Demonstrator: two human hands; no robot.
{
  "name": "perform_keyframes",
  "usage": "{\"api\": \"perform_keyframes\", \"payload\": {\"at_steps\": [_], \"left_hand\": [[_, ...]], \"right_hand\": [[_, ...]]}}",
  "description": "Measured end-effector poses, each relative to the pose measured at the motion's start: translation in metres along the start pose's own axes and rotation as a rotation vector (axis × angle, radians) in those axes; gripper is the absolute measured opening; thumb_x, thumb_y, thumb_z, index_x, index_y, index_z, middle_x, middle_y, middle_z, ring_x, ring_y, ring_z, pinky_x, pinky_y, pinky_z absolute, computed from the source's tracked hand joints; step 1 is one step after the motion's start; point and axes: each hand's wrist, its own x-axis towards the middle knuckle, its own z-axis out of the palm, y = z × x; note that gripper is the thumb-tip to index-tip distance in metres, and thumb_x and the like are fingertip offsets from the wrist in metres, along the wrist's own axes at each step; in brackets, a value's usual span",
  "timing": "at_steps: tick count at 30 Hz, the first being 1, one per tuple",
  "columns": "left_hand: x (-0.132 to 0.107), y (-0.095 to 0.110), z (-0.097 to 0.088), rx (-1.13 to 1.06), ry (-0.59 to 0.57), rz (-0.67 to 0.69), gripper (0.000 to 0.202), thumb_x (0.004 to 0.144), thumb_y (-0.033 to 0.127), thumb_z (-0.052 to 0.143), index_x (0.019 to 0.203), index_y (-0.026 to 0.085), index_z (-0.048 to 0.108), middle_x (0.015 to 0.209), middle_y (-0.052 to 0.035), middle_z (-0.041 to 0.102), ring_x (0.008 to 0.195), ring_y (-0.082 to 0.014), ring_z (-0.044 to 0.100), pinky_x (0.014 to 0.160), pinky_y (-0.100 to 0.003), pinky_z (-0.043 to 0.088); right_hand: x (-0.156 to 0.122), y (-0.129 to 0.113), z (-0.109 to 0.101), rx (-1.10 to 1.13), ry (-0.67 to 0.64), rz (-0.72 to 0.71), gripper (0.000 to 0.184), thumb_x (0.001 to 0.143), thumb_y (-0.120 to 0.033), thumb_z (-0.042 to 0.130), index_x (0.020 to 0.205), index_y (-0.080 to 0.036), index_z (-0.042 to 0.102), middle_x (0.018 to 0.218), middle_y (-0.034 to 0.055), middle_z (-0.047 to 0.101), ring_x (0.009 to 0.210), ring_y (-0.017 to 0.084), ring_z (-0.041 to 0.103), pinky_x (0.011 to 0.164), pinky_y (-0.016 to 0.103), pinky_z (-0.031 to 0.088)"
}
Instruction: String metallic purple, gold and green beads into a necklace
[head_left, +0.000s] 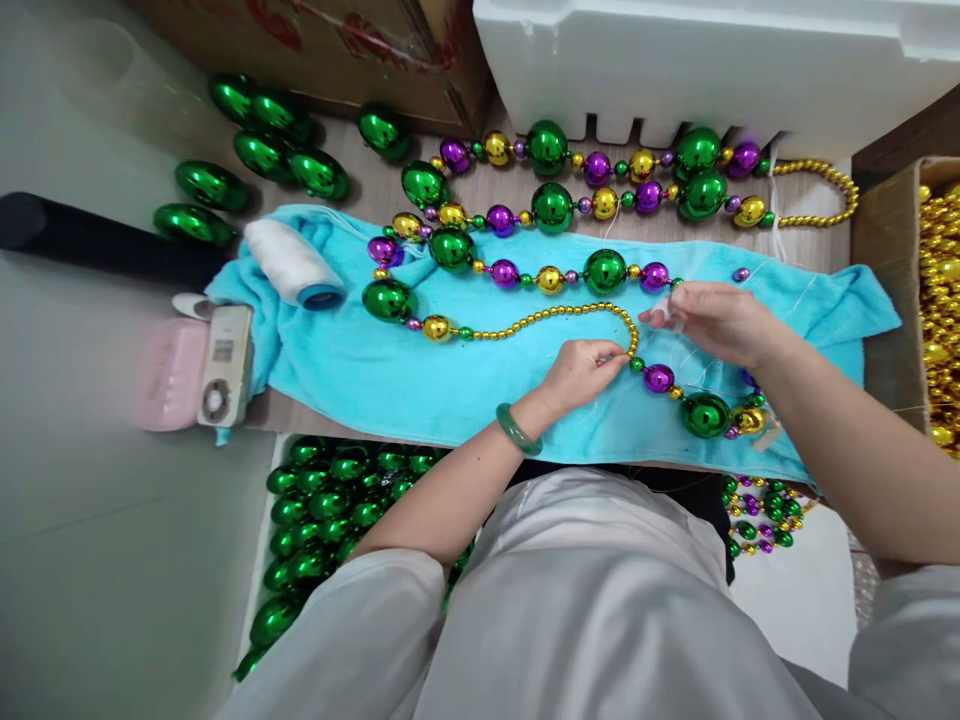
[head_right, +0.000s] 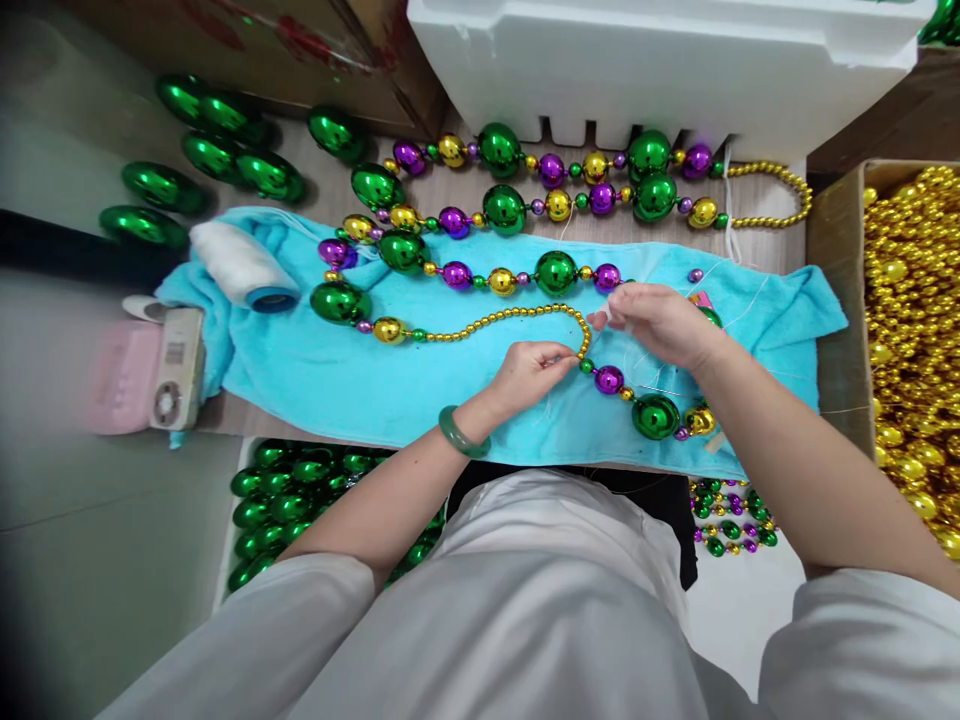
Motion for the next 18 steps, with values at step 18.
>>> {"api": "perform_keyframes", "payload": {"at_steps": [18], "left_hand": [[-0.002, 0.005, 0.004, 0.122, -0.094, 0.069, 0.026, 0.09, 0.029, 0.05, 0.075, 0.017, 0.067, 0.07, -0.0027, 0.065, 0.066, -0.0144, 0.054, 0.067, -0.028, 0.037]], "right_hand": [[0.008, 0.009, 0.008, 0.23, 0.309, 0.06, 0.032, 0.073, -0.035, 0.074, 0.062, -0.019, 0.048, 0.044, -0.0092, 0.026, 0.04, 0.005, 0.022, 0.036, 0.018, 0.019]]}}
